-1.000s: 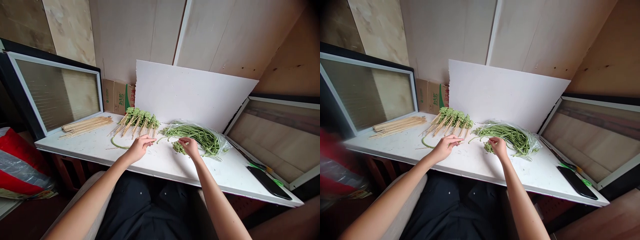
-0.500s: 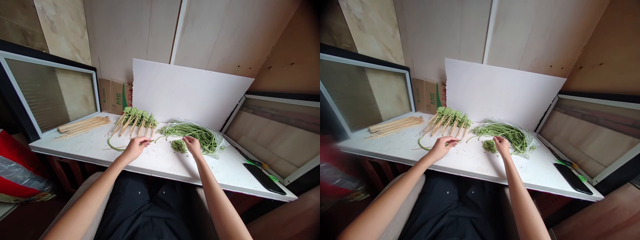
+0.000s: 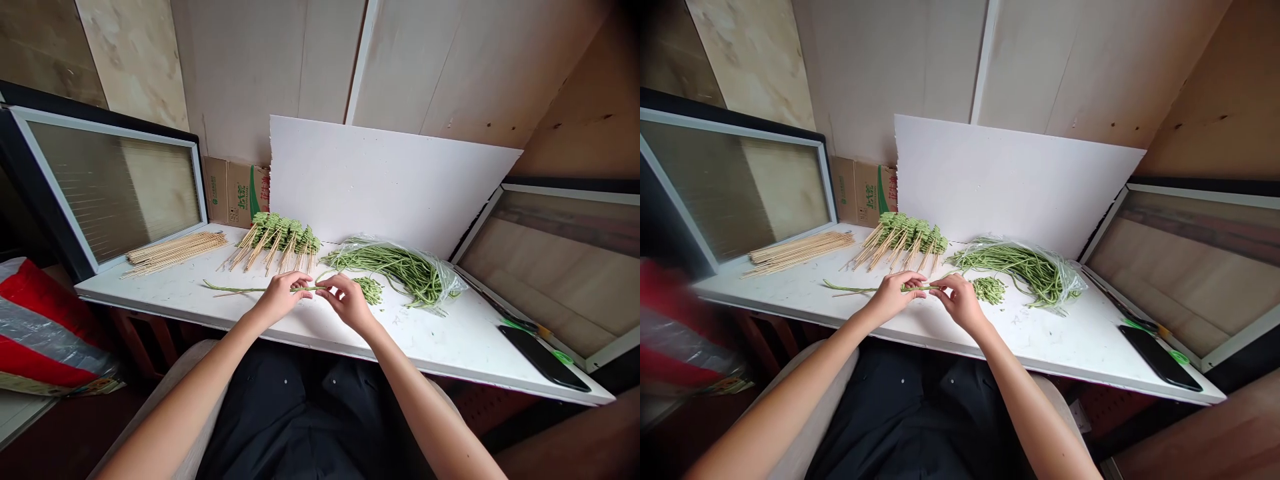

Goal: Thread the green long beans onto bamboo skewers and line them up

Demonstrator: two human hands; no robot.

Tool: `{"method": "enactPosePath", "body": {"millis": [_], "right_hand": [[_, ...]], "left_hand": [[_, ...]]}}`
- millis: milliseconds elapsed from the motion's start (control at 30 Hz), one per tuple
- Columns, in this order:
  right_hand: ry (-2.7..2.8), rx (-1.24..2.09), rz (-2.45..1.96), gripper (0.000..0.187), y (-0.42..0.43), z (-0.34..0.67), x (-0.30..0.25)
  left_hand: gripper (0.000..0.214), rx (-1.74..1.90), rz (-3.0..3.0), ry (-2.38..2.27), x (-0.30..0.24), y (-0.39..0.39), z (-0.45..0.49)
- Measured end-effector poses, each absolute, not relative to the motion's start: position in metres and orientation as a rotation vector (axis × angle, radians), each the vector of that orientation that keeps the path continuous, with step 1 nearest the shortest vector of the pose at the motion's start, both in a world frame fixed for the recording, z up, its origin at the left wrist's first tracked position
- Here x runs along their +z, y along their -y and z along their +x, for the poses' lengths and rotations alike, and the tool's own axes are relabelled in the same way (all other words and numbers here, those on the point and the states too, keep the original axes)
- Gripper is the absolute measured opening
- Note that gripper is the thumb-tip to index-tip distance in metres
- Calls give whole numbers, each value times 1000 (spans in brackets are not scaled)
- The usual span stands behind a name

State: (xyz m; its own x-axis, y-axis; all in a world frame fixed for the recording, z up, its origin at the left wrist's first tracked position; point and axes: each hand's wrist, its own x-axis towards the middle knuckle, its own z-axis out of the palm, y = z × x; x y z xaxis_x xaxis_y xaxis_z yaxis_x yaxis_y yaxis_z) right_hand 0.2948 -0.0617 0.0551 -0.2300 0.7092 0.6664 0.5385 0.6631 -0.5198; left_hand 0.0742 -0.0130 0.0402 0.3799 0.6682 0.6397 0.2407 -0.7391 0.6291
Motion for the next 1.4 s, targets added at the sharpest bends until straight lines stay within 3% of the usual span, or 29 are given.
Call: {"method": "enactPosePath", "body": {"millis": [167, 367, 533, 767, 967, 1167, 1300, 1400], "right_hand": [[1979, 101, -966, 26, 63, 300, 60], [2063, -168, -852, 15, 65, 295, 58], [1984, -197, -818, 13, 64, 293, 55], [1735, 77, -806, 14, 66, 280, 46], [1538, 504, -872, 11, 63, 276, 35], [1294, 817, -864, 24, 53, 282, 31], [1430, 580, -1055, 30, 41, 307, 33], [1780, 246, -1261, 22, 33, 325, 26]], "left_hand": [[9, 1320, 2316, -794, 43, 14, 72], [15, 1325, 2450, -727, 47, 21, 73], [14, 1352, 2444, -717, 51, 26, 75], [21, 1388, 2281, -650, 54, 31, 79], [21, 1404, 2151, -616, 50, 31, 81], [18, 1385, 2120, -624, 47, 23, 77], [8, 1407, 2113, -730, 46, 15, 69], [12, 1383, 2186, -738, 45, 12, 67]]}}
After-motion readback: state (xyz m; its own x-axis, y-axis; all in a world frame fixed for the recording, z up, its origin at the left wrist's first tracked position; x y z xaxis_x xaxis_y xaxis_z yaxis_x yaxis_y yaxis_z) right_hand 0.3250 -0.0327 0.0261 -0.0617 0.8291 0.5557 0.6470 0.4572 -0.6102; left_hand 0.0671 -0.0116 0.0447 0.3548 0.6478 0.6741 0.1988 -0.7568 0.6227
